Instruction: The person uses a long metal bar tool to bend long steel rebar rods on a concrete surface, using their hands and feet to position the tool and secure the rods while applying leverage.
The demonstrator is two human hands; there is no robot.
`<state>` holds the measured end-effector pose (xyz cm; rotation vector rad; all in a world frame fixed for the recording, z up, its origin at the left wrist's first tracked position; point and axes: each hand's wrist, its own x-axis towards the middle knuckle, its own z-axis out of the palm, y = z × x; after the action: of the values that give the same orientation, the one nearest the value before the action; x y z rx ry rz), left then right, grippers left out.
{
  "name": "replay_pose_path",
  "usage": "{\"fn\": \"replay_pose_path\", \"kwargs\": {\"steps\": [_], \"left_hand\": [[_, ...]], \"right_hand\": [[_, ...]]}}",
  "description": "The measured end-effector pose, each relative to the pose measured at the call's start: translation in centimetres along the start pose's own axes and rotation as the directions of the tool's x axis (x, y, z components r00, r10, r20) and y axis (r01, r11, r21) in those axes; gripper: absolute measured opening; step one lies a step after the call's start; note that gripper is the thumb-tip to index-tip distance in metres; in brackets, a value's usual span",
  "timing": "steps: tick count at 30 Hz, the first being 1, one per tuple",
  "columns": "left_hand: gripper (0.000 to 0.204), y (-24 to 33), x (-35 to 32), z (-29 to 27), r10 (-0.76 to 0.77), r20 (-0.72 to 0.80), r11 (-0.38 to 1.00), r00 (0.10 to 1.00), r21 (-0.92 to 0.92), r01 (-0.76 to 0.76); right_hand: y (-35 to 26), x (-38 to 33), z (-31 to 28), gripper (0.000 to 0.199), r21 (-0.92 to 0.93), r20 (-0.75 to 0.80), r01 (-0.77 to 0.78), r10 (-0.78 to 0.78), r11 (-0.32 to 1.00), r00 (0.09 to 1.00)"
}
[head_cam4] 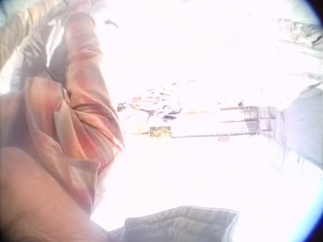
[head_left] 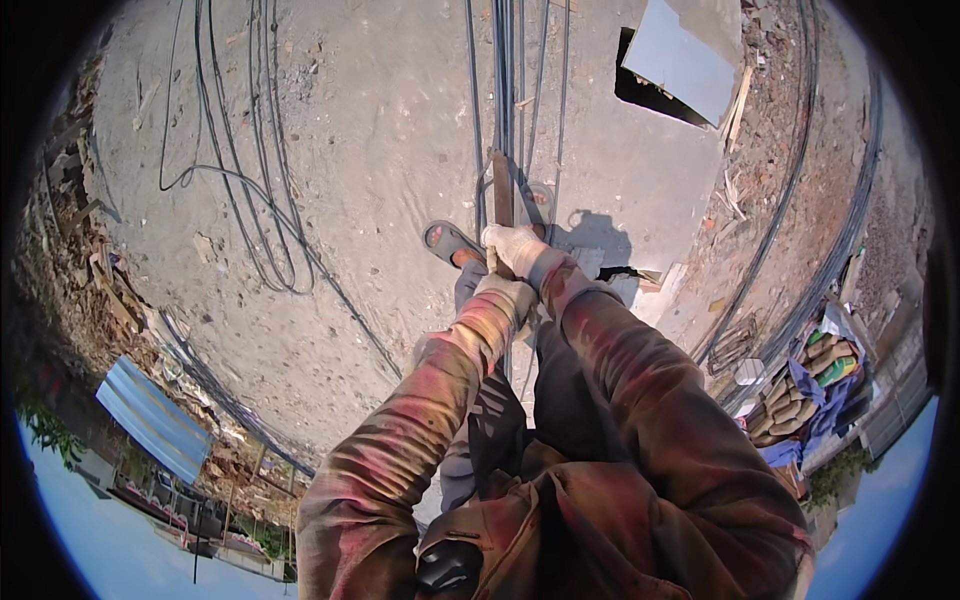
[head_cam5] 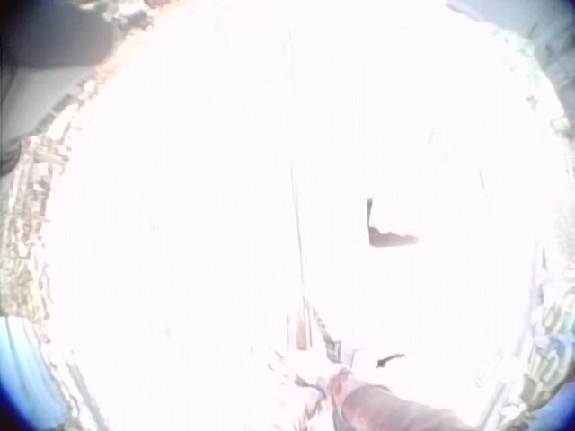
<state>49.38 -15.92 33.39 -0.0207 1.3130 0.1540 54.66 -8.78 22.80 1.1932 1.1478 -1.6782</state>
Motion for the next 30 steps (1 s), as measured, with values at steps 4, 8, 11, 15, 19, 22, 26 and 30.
{"fn": "replay_pose_path", "kwargs": {"steps": [4, 8, 11, 15, 19, 22, 26, 30], "left_hand": [[0.028, -1.8, 1.8, 0.4, 0.361, -0.217, 0.924, 0.907, 0.215, -0.317], [0.054, -2.5, 2.6, 1.6, 0.255, -0.310, 0.958, 0.916, -0.048, -0.283], [0.045, -3.5, 2.6, 1.9, 0.160, -0.353, 0.974, 0.922, -0.096, -0.206], [0.046, -5.1, 1.9, 1.7, 0.269, -0.500, 0.949, 0.823, -0.007, -0.314], [0.042, -5.5, 1.5, 1.8, 0.193, -0.409, 0.973, 0.892, -0.035, -0.227], [0.040, -5.7, 2.0, 2.7, 0.132, -0.435, 0.984, 0.891, -0.053, -0.171], [0.043, -6.9, 3.2, 4.4, 0.164, -0.477, 0.955, 0.864, -0.141, -0.259], [0.043, -7.5, 2.9, 4.1, 0.224, -0.537, 0.960, 0.813, -0.020, -0.278]], "right_hand": [[-0.7, -0.6, 0.3, 0.037, 0.243, 0.136, -0.148, 0.117, 0.959, 0.984], [-0.6, -1.1, 0.5, 0.037, -0.287, 0.011, 0.159, -0.162, 0.945, 0.987], [-0.2, -1.1, 1.7, 0.032, 0.161, -0.179, -0.127, 0.156, 0.979, 0.971], [0.3, -1.6, 4.0, 0.020, 0.343, -0.276, 0.047, 0.052, 0.938, 0.960], [0.4, -2.6, 4.4, 0.013, 0.487, -0.233, 0.104, 0.014, 0.867, 0.972], [0.8, -3.1, 4.0, 0.009, 0.504, -0.204, 0.074, 0.035, 0.861, 0.978], [2.0, -3.0, 4.4, 0.005, 0.485, -0.269, 0.145, -0.011, 0.862, 0.963], [2.3, -2.4, 5.4, 0.006, 0.422, -0.340, 0.026, 0.131, 0.906, 0.931]]}}
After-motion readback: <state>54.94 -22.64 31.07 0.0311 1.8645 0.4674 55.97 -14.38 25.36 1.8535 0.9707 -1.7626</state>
